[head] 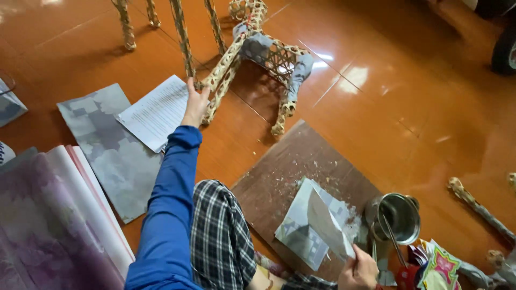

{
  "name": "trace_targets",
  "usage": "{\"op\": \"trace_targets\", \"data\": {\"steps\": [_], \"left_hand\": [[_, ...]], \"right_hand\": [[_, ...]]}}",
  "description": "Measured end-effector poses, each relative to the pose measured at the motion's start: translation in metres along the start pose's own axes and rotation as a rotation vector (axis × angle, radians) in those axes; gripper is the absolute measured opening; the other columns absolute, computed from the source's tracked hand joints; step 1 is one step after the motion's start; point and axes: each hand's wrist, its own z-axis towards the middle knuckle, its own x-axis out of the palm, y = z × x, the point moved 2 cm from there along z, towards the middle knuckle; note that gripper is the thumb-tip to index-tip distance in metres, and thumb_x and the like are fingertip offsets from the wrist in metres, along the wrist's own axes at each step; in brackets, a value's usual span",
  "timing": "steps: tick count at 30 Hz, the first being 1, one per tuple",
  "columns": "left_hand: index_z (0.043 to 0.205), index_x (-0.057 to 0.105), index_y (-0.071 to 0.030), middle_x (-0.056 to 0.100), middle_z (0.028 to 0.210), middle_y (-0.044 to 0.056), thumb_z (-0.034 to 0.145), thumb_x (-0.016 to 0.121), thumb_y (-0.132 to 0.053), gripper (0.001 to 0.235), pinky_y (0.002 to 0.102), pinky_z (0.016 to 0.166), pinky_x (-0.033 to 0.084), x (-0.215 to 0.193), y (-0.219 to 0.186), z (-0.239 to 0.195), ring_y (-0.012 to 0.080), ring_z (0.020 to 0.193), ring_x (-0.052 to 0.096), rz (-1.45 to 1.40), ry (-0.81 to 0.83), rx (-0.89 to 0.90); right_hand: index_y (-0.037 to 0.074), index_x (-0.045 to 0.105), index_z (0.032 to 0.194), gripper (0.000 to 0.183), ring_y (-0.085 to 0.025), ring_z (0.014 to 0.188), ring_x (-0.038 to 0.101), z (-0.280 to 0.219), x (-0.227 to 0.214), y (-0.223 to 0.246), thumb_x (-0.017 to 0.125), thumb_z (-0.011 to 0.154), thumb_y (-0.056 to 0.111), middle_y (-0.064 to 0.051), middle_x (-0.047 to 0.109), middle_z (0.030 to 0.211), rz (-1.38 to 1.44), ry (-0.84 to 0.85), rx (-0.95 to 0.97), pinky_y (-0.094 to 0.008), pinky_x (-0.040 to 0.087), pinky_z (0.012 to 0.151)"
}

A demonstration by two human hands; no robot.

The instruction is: Crafting a paper mache giraffe by cutting paper strips and applying them to a wicker frame.

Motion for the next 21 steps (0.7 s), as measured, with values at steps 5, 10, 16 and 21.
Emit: {"op": "trace_targets", "data": {"steps": [5,10,16,21], "left_hand": [[0.118,0.055,0.003,0.066,0.098,0.018,0.093,0.061,-0.006,0.028,0.028,0.058,0.059,0.094,0.022,0.052,0.0207,0.07,0.069,-0.643,0.201,-0.041],[0.11,0.07,-0.004,0.073,0.103,0.008,0.085,0.076,-0.03,0.036,0.026,0.08,0.055,0.215,-0.05,-0.002,0.0151,0.088,0.069,-0.146,0.245,0.179],[0.104,0.068,-0.009,0.074,0.085,0.008,0.089,0.062,-0.041,0.035,0.032,0.06,0.055,0.288,-0.095,-0.097,0.0212,0.067,0.069,0.035,0.313,0.424],[0.117,0.064,-0.007,0.076,0.088,0.008,0.091,0.063,-0.038,0.041,0.028,0.057,0.054,0.269,-0.081,-0.158,0.0184,0.059,0.071,0.041,0.49,0.423]], "right_hand": [[-0.003,0.072,0.109,0.035,-0.033,0.081,0.071,-0.017,0.033,-0.069,0.071,0.074,-0.003,-0.02,0.074,0.097,0.049,0.105,-0.095,-0.039,0.057,0.074],[0.001,0.068,0.118,0.054,-0.03,0.081,0.075,-0.028,0.033,-0.098,0.078,0.065,0.006,-0.016,0.076,0.097,0.1,0.271,-0.246,-0.035,0.059,0.071],[0.001,0.065,0.124,0.058,-0.035,0.085,0.073,-0.037,-0.01,-0.074,0.077,0.07,0.018,-0.02,0.073,0.101,0.049,0.389,-0.416,-0.041,0.059,0.076],[0.003,0.078,0.101,0.033,-0.028,0.087,0.07,-0.034,-0.063,0.039,0.074,0.073,-0.014,-0.011,0.075,0.095,-0.047,0.114,-0.121,-0.038,0.058,0.084]]}}
